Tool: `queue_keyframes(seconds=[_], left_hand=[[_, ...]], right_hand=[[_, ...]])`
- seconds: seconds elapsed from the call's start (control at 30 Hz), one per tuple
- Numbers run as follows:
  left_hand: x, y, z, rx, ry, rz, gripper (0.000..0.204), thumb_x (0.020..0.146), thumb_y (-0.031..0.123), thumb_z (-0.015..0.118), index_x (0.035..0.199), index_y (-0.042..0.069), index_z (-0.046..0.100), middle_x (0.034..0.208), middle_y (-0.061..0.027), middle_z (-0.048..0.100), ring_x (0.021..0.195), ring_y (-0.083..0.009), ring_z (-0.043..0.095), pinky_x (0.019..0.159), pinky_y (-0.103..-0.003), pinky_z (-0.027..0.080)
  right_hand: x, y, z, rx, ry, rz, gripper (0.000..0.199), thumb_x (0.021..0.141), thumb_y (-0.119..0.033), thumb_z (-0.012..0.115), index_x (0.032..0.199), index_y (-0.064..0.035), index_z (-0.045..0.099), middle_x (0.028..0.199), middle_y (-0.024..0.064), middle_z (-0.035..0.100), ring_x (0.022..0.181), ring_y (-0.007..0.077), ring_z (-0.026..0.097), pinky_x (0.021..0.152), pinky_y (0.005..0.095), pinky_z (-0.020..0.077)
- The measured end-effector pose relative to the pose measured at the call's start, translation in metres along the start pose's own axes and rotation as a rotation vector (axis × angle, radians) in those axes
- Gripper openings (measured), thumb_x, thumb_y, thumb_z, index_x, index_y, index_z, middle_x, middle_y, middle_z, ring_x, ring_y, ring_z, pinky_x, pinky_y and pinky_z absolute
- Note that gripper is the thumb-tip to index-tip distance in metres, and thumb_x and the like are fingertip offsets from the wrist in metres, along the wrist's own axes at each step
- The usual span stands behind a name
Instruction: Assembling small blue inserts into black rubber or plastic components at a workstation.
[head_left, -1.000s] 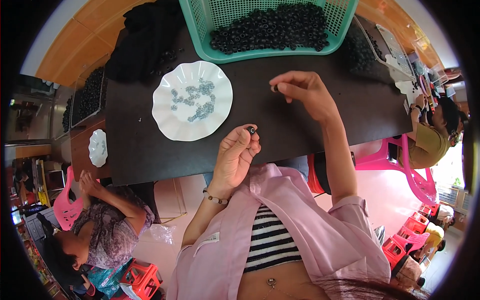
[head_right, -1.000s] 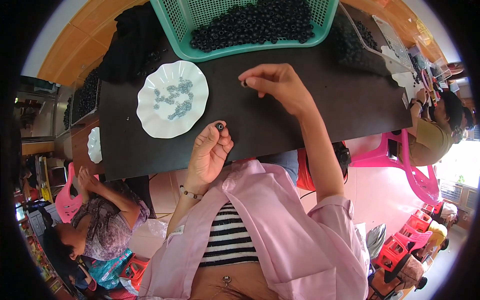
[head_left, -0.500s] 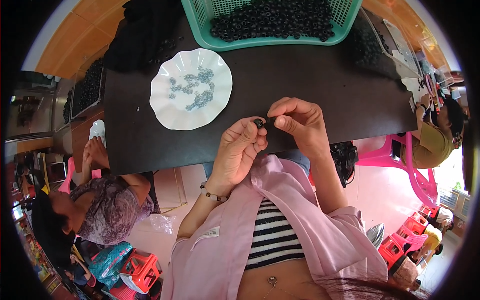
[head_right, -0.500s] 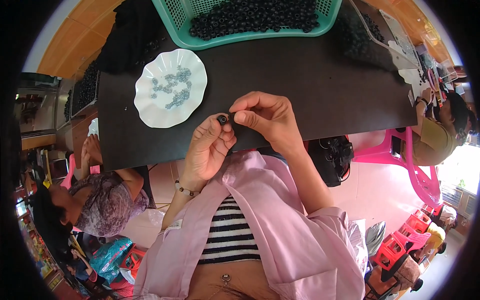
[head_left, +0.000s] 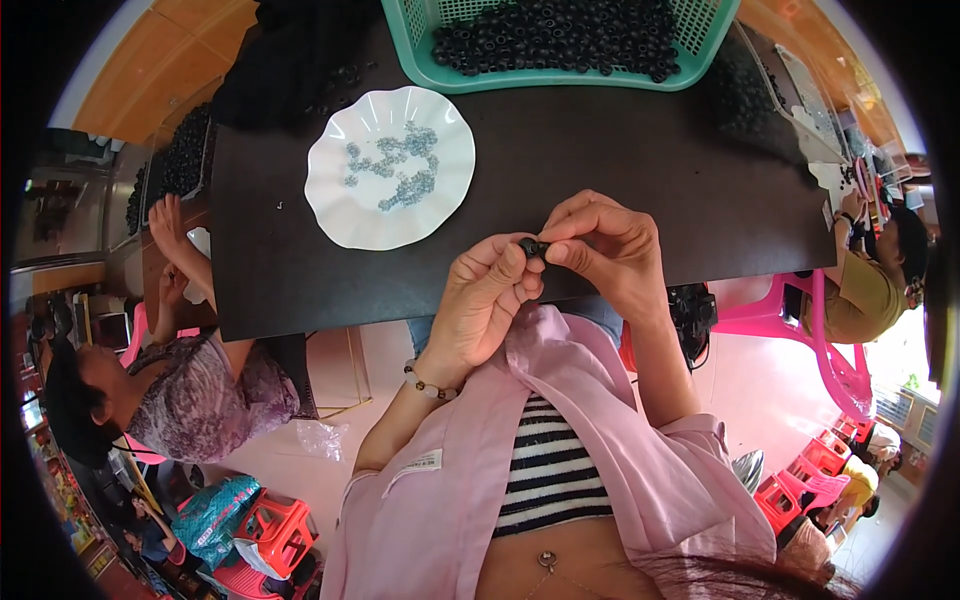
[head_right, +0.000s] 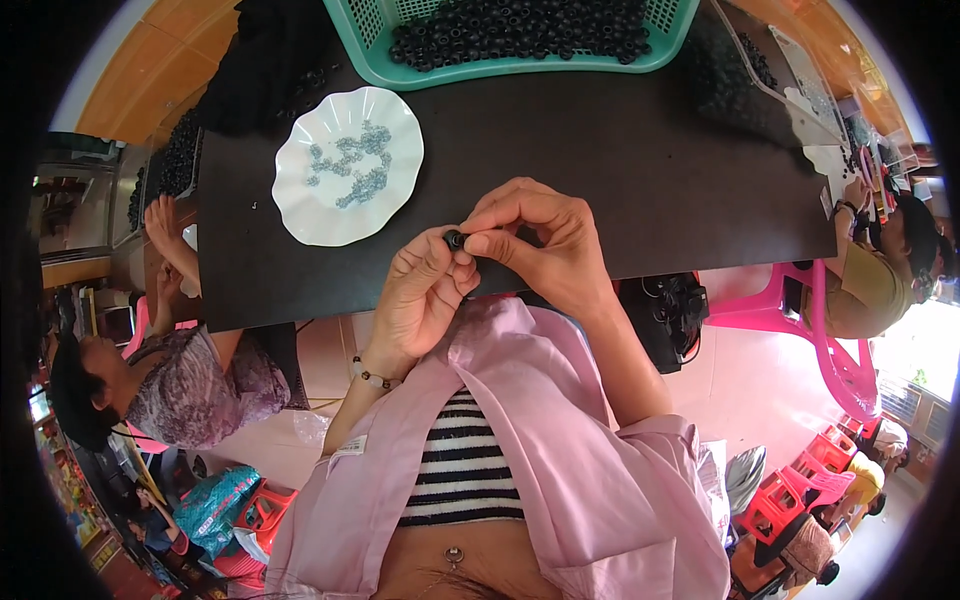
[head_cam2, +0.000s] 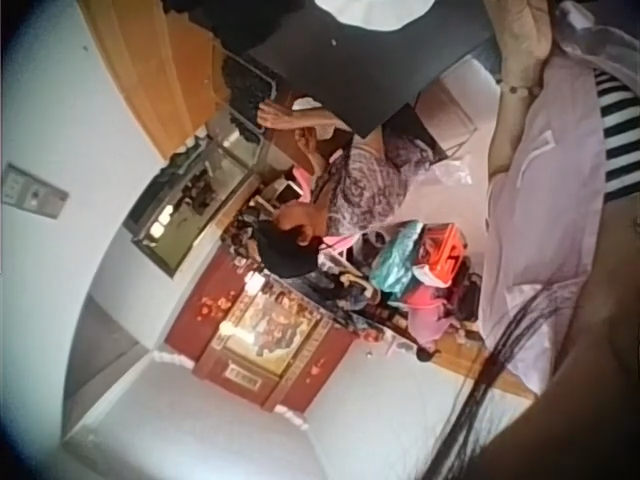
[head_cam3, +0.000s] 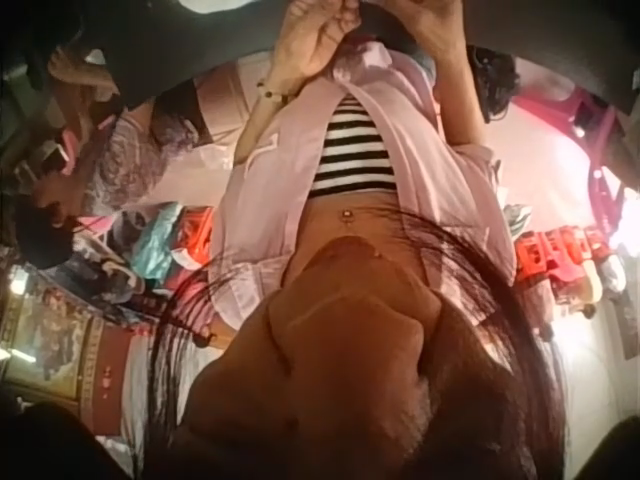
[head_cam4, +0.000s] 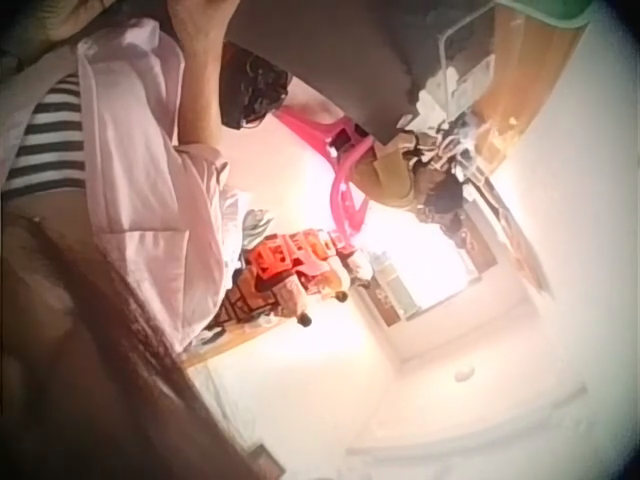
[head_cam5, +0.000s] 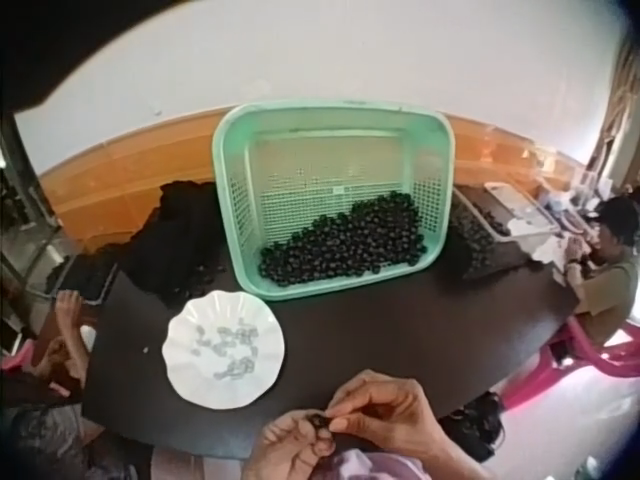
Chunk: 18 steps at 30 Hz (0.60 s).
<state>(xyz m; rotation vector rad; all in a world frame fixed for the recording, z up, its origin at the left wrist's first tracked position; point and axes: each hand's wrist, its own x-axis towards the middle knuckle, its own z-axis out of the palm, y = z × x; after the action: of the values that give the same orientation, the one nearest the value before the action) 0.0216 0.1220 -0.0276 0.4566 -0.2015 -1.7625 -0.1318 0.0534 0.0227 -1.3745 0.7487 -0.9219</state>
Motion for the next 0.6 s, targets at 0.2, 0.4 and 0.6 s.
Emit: queue_keyframes(seconds=[0.2, 0.4, 0.6], left_hand=[[-0.0006, 0.0009, -0.0027, 0.025, 0.003, 0.013, 0.025, 0.090, 0.019, 0.063, 0.107, 0.001, 0.063, 0.088, -0.0056, 0.065, 0.072, -0.0104, 0.059, 0.070, -0.024, 0.050], [-0.0006, 0.0009, -0.0017, 0.062, 0.025, 0.041, 0.025, 0.088, 0.018, 0.065, 0.107, 0.000, 0.064, 0.085, -0.0061, 0.066, 0.070, -0.0106, 0.059, 0.068, -0.023, 0.050], [-0.0030, 0.0087, -0.0040, 0.183, 0.005, 0.008, 0.024, 0.087, 0.018, 0.067, 0.103, 0.001, 0.065, 0.080, -0.0058, 0.065, 0.068, -0.0102, 0.059, 0.064, -0.023, 0.049]], right_hand=[[-0.0004, -0.0013, 0.0014, -0.075, -0.010, -0.001, 0.013, 0.075, 0.000, 0.074, 0.088, -0.0007, 0.071, 0.089, 0.0075, 0.062, 0.080, 0.0118, 0.059, 0.073, 0.0228, 0.0485], [-0.0005, -0.0020, 0.0016, -0.086, -0.011, 0.010, 0.013, 0.074, 0.001, 0.074, 0.087, -0.0007, 0.071, 0.090, 0.0073, 0.062, 0.081, 0.0116, 0.059, 0.072, 0.0222, 0.0484], [0.0024, -0.0013, -0.0060, -0.027, -0.126, 0.073, 0.016, 0.076, 0.002, 0.072, 0.092, 0.0005, 0.069, 0.092, 0.0072, 0.061, 0.082, 0.0121, 0.058, 0.074, 0.0235, 0.0482]])
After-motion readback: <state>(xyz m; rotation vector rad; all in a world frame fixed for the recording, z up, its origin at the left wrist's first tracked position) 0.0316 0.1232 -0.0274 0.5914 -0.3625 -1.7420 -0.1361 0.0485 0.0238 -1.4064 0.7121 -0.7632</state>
